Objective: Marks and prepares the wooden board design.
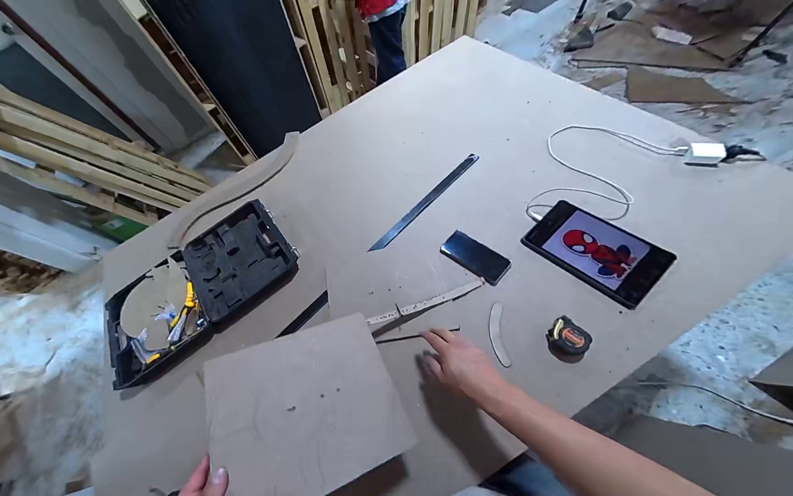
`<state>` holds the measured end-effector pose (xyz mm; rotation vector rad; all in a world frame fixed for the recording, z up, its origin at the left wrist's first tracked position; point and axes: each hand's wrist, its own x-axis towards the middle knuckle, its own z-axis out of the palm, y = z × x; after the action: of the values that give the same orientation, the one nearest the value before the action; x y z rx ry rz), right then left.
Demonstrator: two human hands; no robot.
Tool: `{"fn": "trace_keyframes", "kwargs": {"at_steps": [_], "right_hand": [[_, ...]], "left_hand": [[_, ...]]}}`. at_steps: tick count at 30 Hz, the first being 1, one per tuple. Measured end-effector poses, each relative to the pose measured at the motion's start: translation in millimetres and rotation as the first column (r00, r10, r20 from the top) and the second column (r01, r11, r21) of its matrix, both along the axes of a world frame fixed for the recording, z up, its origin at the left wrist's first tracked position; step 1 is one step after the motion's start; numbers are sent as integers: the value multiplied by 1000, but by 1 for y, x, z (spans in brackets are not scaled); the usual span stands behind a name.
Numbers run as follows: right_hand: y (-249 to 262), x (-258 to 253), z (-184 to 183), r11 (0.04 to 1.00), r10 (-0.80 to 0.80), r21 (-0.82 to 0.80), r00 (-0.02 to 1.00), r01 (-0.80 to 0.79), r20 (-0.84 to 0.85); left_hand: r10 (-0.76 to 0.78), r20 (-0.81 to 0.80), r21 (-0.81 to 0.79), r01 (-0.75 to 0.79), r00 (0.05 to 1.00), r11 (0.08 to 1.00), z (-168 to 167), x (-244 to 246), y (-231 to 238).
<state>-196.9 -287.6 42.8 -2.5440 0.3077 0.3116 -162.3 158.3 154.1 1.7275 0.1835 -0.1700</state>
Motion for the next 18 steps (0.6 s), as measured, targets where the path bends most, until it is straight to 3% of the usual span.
{"fn": "trace_keyframes", "kwargs": {"at_steps": [2,6,9,13,16,18], "right_hand": [[-24,31,-29,991,79,-112,994,-71,70],[-68,46,-70,974,187,-126,982,-190,-34],[-78,4,-78,955,296,-36,955,-296,-2],[-88,-74,-80,924,373,74,927,-376,48],[-100,-99,-81,943,303,102,945,-316,125],[-102,-87,-76,964,234,79,950,-255,204]], "left_hand": [[26,31,-16,-26,999,1000,0,27,-14],[125,16,-66,-123,992,990,-5,74,-68],[112,-49,-49,-114,992,992,-21,110,-121],[26,-136,-92,-38,990,995,-71,154,-195],[-18,-156,-125,-1,988,992,-105,179,-225],[4,-138,-119,-21,990,993,-105,188,-229]]}}
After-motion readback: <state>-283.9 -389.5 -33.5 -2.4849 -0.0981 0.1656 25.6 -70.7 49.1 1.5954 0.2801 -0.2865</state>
